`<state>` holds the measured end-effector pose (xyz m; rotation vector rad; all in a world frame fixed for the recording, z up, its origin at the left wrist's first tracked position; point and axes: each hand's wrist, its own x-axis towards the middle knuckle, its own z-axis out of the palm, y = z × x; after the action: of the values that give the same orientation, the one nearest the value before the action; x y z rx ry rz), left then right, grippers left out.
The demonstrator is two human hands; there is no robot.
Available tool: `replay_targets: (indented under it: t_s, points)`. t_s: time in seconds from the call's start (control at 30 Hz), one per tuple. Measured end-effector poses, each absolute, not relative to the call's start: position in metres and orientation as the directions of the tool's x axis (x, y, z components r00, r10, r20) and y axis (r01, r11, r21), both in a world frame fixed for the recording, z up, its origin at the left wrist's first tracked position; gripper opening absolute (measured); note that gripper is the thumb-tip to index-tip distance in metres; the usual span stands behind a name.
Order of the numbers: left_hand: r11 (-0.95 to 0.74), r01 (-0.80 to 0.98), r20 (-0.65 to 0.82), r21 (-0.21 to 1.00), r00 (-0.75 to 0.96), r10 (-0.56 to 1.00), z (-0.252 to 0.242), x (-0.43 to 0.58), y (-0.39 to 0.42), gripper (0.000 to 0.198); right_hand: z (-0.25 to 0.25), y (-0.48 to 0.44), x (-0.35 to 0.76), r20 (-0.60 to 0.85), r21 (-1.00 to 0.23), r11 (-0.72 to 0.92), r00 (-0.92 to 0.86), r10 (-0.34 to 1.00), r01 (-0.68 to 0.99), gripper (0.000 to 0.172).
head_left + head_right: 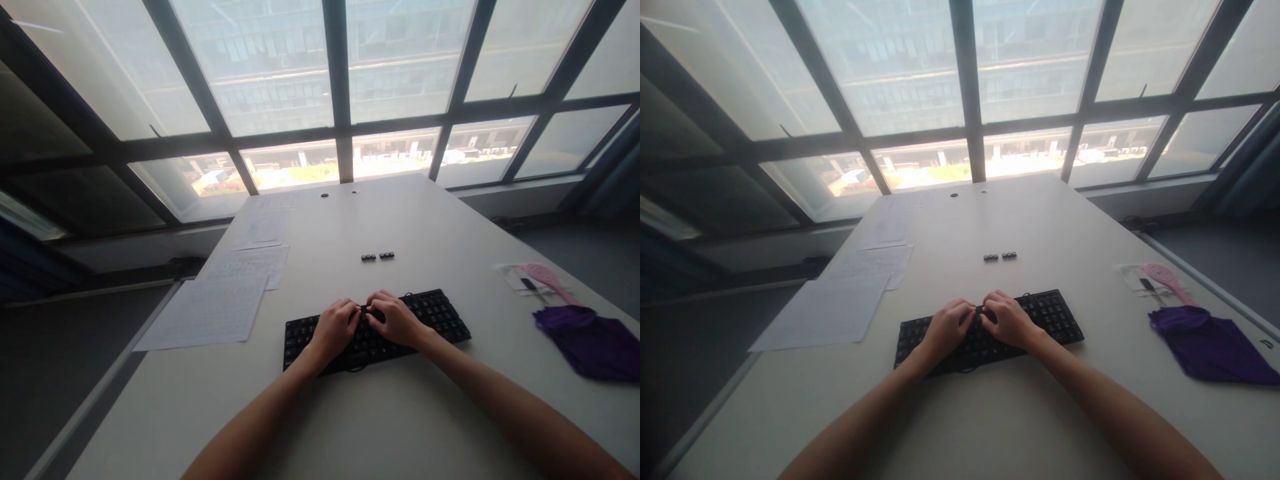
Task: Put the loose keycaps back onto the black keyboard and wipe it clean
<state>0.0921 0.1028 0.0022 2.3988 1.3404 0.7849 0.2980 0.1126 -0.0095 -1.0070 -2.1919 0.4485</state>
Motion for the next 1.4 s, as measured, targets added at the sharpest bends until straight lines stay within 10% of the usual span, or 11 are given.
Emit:
replay_targets:
  t_s: [0.23, 0.67, 0.97, 1.4]
  points:
    - [-0.554, 0.716, 0.309, 0.425, 0.461, 0.832, 0.004, 0.093, 0.102, 0.016, -0.015, 0.115, 0.298, 0.439, -0.544, 0.641, -0.467, 0.767, 0.541, 0.008]
    - [-0.393, 0.626, 0.264, 0.674, 0.293, 0.919, 0.013, 0.085, 0.124, 0.015, -0.015, 0.128, 0.305, 0.405, -0.671, 0.475, -0.255, 0.878, 0.569, 0.014]
    - [-0.272, 0.739, 0.173, 0.616, 0.211, 0.962, 0.015, 0.116, 0.241, 0.019, 0.005, 0.237, 0.309, 0.35, -0.4, 0.34, -0.201, 0.915, 0.851, 0.014]
    - [-0.189, 0.81, 0.118, 0.555, 0.148, 0.982, 0.012, 0.144, 0.268, 0.012, 0.006, 0.272, 0.296, 0.298, -0.317, 0.43, -0.341, 0.892, 0.845, 0.021]
